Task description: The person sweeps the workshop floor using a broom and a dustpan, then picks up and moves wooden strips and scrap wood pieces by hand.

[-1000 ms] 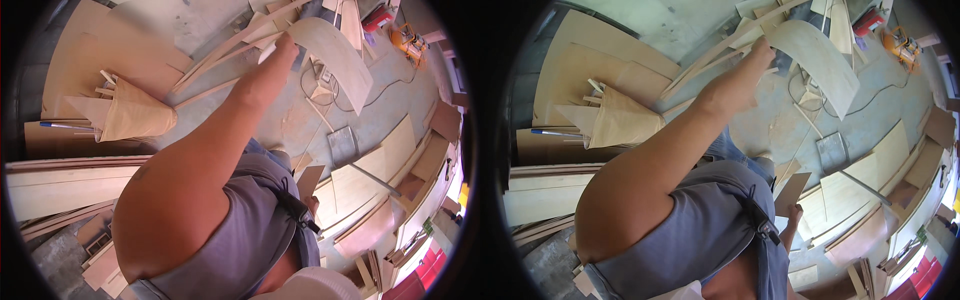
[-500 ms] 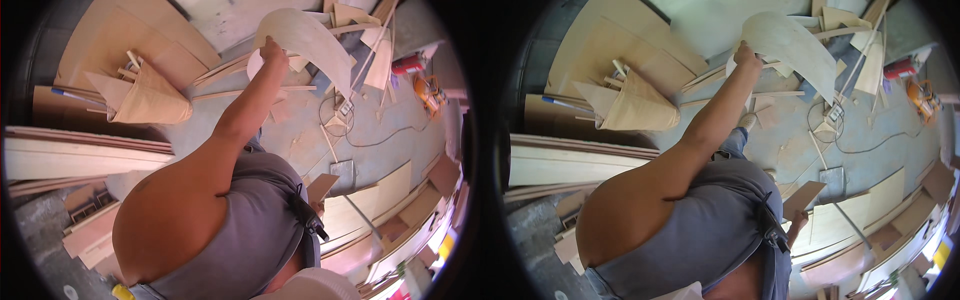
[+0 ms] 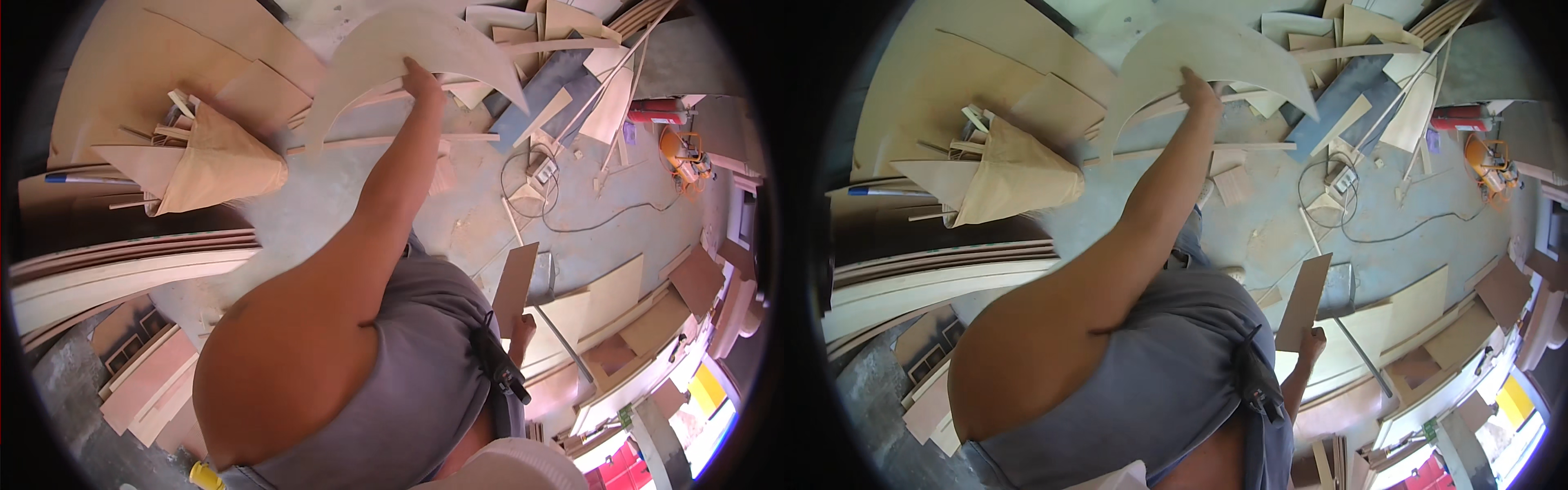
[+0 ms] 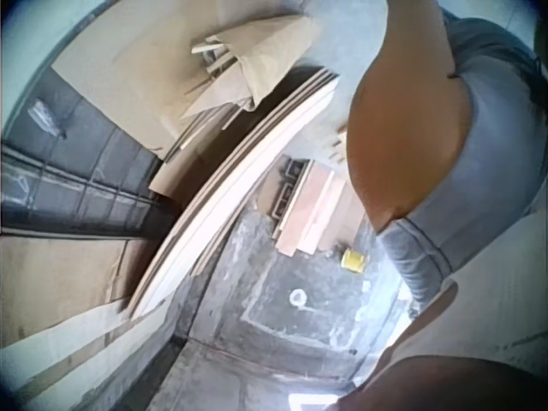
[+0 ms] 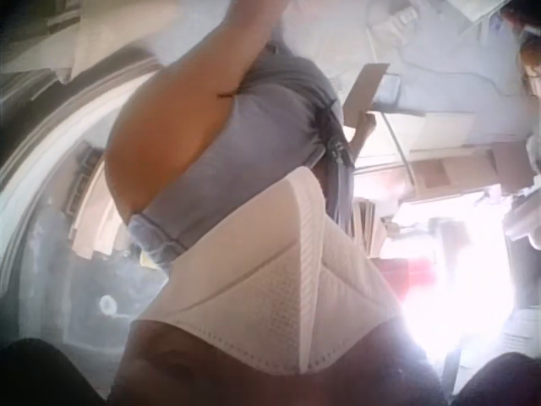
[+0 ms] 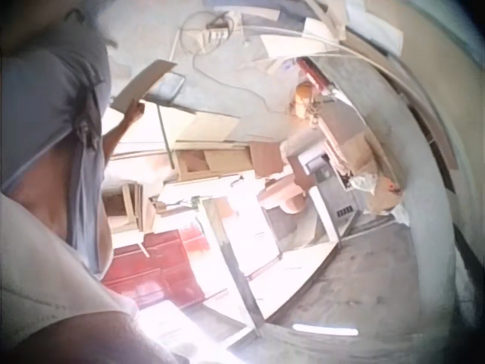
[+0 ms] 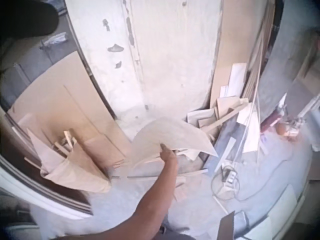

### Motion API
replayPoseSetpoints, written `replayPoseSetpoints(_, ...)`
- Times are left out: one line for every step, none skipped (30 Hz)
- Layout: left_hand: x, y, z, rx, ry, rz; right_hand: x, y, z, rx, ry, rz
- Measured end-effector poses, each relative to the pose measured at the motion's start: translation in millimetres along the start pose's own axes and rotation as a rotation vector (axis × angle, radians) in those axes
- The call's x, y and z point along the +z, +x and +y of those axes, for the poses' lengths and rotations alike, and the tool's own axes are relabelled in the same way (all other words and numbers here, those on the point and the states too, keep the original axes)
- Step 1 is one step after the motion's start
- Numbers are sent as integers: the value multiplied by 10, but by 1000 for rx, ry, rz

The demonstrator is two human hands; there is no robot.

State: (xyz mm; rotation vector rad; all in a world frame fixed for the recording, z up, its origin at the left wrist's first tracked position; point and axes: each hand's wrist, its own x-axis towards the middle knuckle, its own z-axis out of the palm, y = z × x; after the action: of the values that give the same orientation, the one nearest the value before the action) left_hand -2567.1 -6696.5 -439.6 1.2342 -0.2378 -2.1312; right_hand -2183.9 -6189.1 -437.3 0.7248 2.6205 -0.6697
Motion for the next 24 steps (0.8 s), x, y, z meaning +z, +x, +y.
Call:
replayPoseSetpoints(-185, 140, -274, -182, 53, 33, -43, -136, 80, 25, -12, 16)
replayPoseSetpoints(-673, 489, -354, -324, 137, 51, -28, -110, 14, -12, -68, -7)
replayPoseSetpoints(-949, 777, -303, -452, 217, 63, 32, -2, -114, -61, -116, -35)
replayPoseSetpoints(-1057, 607, -545, -525, 425, 52, 78, -149, -85, 25, -130, 17)
replayPoseSetpoints(-1220, 390, -727, -589, 631, 33, 118, -231, -78, 87, -93, 22)
replayPoseSetpoints(-1432, 442, -681, -664, 733, -117, 153, -258, -208, 110, -49, 3)
replayPoseSetpoints(-1579, 455, -617, -757, 843, -278, 173, -289, -343, 132, -49, 14)
replayPoseSetpoints(-1666, 515, -538, -777, 1008, -312, 203, -286, -489, 146, -58, 27)
replayPoseSetpoints(-1644, 499, -448, -804, 1184, -368, 235, -315, -522, 177, -59, 56)
replayPoseSetpoints(-1784, 690, -219, -726, 1243, -387, 263, -230, -651, 170, -61, 49)
replayPoseSetpoints(-1862, 860, -36, -652, 1313, -427, 307, -135, -662, 138, -50, 65)
replayPoseSetpoints(-1743, 864, 89, -682, 1329, -506, 365, -108, -611, 154, -36, 111)
replayPoseSetpoints(-2037, 1270, 527, -495, 1230, -359, 386, 153, -905, 20, -35, 65)
replayPoseSetpoints(-2082, 1406, 768, -408, 1377, -381, 436, 275, -976, -33, -34, 79)
replayPoseSetpoints(-2050, 1419, 909, -340, 1399, -303, 501, 390, -1088, 44, 4, 57)
replayPoseSetpoints(-2012, 1393, 1050, -269, 1421, -219, 535, 524, -1258, 121, 42, 29)
replayPoseSetpoints(-1996, 1402, 1250, -268, 1429, -182, 565, 623, -1490, 130, 101, 19)
replayPoseSetpoints(-1987, 1412, 1447, -262, 1433, -142, 590, 721, -1771, 132, 160, 6)
replayPoseSetpoints(-2008, 1409, 1615, -223, 1447, -122, 605, 830, -2059, 135, 205, -23)
replayPoseSetpoints(-2033, 1394, 1752, -184, 1463, -106, 636, 946, -2270, 141, 252, -50)
replayPoseSetpoints(-2031, 1373, 1869, -198, 1471, -107, 748, 1079, -2331, 85, 522, -97)
replayPoseSetpoints(-2037, 1352, 1974, -207, 1478, -105, 932, 1225, -2507, 117, 785, -131)
replayPoseSetpoints(-2096, 1303, 2048, -194, 1501, -108, 949, 1277, -2816, 89, 821, -255)
replayPoseSetpoints(-2117, 1212, 2057, -214, 1513, -87, 1079, 1379, -2956, 1, 898, -347)
